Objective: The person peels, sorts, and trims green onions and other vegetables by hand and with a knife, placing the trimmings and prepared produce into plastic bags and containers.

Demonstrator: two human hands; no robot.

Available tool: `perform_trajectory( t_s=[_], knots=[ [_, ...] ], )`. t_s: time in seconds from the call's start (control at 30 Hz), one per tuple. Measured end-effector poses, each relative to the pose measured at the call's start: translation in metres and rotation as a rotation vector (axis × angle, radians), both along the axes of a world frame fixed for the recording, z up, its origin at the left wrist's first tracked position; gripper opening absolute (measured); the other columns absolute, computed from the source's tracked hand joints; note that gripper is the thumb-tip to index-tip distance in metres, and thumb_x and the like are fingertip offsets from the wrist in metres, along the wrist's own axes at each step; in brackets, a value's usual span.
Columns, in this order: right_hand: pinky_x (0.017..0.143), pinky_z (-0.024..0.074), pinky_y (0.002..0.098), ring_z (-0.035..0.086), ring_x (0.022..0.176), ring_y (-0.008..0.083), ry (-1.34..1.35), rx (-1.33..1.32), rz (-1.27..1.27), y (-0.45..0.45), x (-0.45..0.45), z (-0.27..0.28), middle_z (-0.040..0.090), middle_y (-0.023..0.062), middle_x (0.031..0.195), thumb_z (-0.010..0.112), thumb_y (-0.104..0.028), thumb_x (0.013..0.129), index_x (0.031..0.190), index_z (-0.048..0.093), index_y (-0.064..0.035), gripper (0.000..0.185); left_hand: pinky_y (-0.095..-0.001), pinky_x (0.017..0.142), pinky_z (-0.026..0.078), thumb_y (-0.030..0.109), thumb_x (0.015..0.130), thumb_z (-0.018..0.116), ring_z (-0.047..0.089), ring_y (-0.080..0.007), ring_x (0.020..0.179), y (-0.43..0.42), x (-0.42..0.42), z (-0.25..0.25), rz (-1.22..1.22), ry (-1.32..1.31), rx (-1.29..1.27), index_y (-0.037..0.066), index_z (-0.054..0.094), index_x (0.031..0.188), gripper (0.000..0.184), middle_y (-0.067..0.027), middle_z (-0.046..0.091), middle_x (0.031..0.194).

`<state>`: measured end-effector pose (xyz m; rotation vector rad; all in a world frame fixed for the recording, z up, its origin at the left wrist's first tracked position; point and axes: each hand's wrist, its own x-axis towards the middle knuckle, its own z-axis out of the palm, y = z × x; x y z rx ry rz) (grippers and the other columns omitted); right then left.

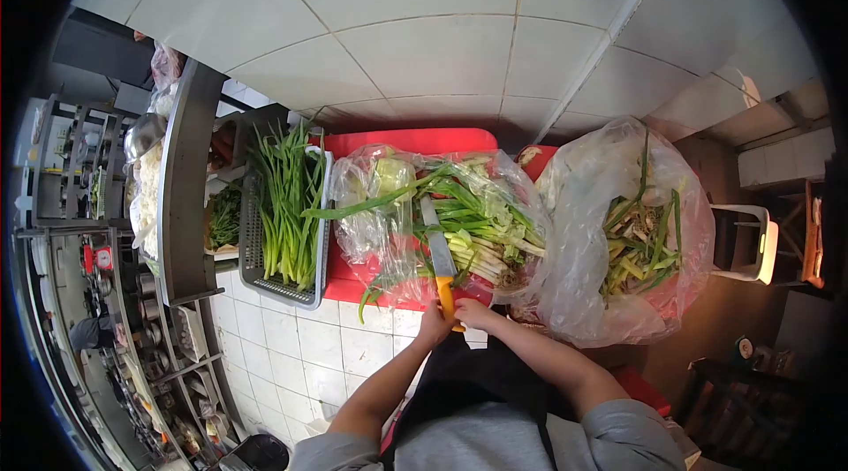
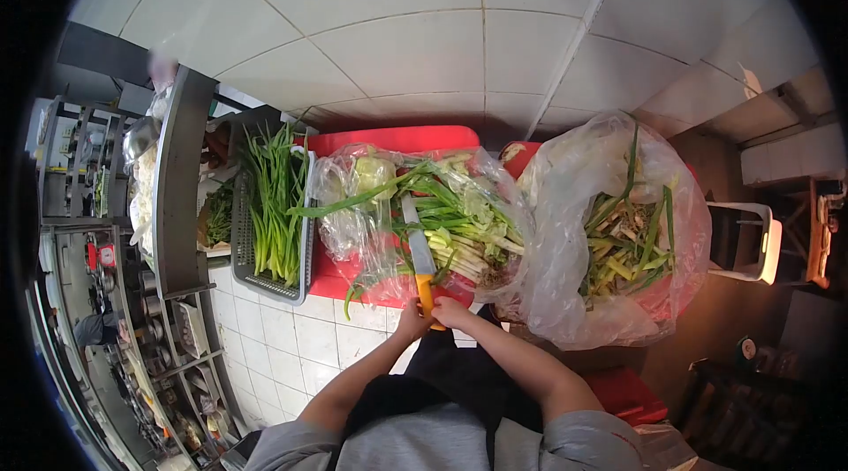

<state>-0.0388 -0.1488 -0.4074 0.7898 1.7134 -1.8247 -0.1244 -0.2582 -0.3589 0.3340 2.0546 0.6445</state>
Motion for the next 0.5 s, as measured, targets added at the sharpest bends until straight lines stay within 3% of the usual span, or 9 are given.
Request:
perform_trajectory(
  t_s=[0.03, 0.07, 0.13, 0.17, 0.27, 0.33, 0.37, 0.4, 0.5],
  knots=[
    [0.073, 0.0472, 0.0333, 0.061, 0.084, 0.0222, -0.133, -0.261, -0.15, 0.011, -0.008, 0.046, 0.061, 0.0144, 0.095, 0.058, -0.017, 0.075, 0.106, 0.054, 0.0021, 0.037, -0.0341, 0.075, 0.05, 0.019, 0.066, 0.075, 0.061, -0.0276, 0.088, 0.006, 0.002, 0.036, 0.008, -0.067, -0.025, -0.004, 0.041, 0.112, 0.061, -0.0181, 0.059, 0.097],
    [0.072, 0.0475, 0.0335, 0.06, 0.086, 0.0225, -0.101, -0.167, -0.193, 0.013, -0.008, 0.059, 0.061, 0.0147, 0.097, 0.058, -0.018, 0.075, 0.107, 0.052, 0.0022, 0.039, -0.0328, 0.074, 0.05, 0.019, 0.067, 0.075, 0.061, -0.0255, 0.087, 0.01, 0.003, 0.059, 0.015, -0.133, -0.05, -0.004, 0.042, 0.112, 0.06, -0.0177, 0.06, 0.098],
    [0.07, 0.048, 0.0338, 0.06, 0.088, 0.0229, -0.037, 0.023, -0.279, 0.015, -0.009, 0.071, 0.06, 0.0153, 0.1, 0.058, -0.02, 0.075, 0.109, 0.05, 0.0023, 0.042, -0.0303, 0.071, 0.05, 0.019, 0.07, 0.072, 0.062, -0.0209, 0.08, 0.003, 0.012, 0.068, 0.018, -0.25, 0.211, -0.003, 0.05, 0.106, 0.048, -0.0146, 0.062, 0.091],
    [0.066, 0.0489, 0.0353, 0.062, 0.083, 0.0252, -0.073, 0.178, -0.258, 0.02, -0.009, 0.074, 0.063, 0.0141, 0.094, 0.059, -0.021, 0.074, 0.116, 0.046, 0.0007, 0.049, -0.0291, 0.07, 0.05, 0.019, 0.072, 0.071, 0.062, -0.0186, 0.077, 0.003, 0.015, 0.072, 0.019, -0.31, 0.344, -0.003, 0.053, 0.103, 0.043, -0.013, 0.063, 0.087],
    [0.043, 0.0426, 0.0292, 0.056, 0.052, 0.0145, -0.184, 0.208, -0.235, 0.067, 0.003, 0.135, 0.057, 0.0074, 0.068, 0.062, -0.021, 0.072, 0.102, 0.053, -0.0037, 0.036, -0.0272, 0.065, 0.049, 0.019, 0.077, 0.066, 0.061, -0.0156, 0.067, 0.031, -0.037, 0.097, -0.307, -0.416, 0.304, 0.0, 0.06, 0.092, 0.025, -0.0087, 0.064, 0.073],
    [0.034, 0.0345, 0.0262, 0.046, 0.039, 0.0107, -0.135, -0.113, -0.333, 0.088, 0.039, 0.149, 0.05, 0.0023, 0.058, 0.06, -0.017, 0.074, 0.095, 0.051, -0.0062, 0.026, -0.0268, 0.065, 0.049, 0.011, 0.082, 0.059, 0.06, -0.0118, 0.068, 0.06, -0.075, 0.117, -0.3, -0.108, 0.208, -0.001, 0.062, 0.089, 0.014, -0.0062, 0.064, 0.074],
    [0.034, 0.0328, 0.0247, 0.043, 0.039, 0.0092, -0.121, -0.183, -0.333, 0.098, 0.062, 0.154, 0.047, 0.0007, 0.056, 0.058, -0.016, 0.075, 0.092, 0.049, -0.0075, 0.021, -0.0261, 0.063, 0.048, 0.008, 0.082, 0.058, 0.06, -0.0116, 0.067, 0.072, -0.092, 0.114, -0.256, 0.058, 0.337, 0.0, 0.061, 0.09, 0.012, -0.0061, 0.064, 0.075],
    [0.034, 0.0311, 0.0231, 0.04, 0.038, 0.0078, -0.106, -0.252, -0.335, 0.107, 0.085, 0.16, 0.044, -0.0008, 0.055, 0.056, -0.015, 0.076, 0.089, 0.048, -0.0089, 0.016, -0.0312, 0.057, 0.047, 0.017, 0.08, 0.06, 0.06, -0.0175, 0.061, 0.083, -0.106, 0.099, -0.134, 0.17, 0.427, 0.001, 0.061, 0.084, 0.017, -0.0102, 0.062, 0.067],
    [0.033, 0.0283, 0.0226, 0.036, 0.038, 0.007, -0.241, -0.27, -0.46, 0.117, 0.15, 0.186, 0.039, -0.0027, 0.054, 0.055, -0.013, 0.075, 0.087, 0.046, -0.0109, 0.015, -0.0334, 0.06, 0.047, 0.008, 0.079, 0.059, 0.061, -0.0252, 0.065, 0.134, -0.114, 0.106, -0.25, 0.455, 0.593, 0.001, 0.06, 0.085, 0.01, -0.0135, 0.062, 0.073]
  ],
)
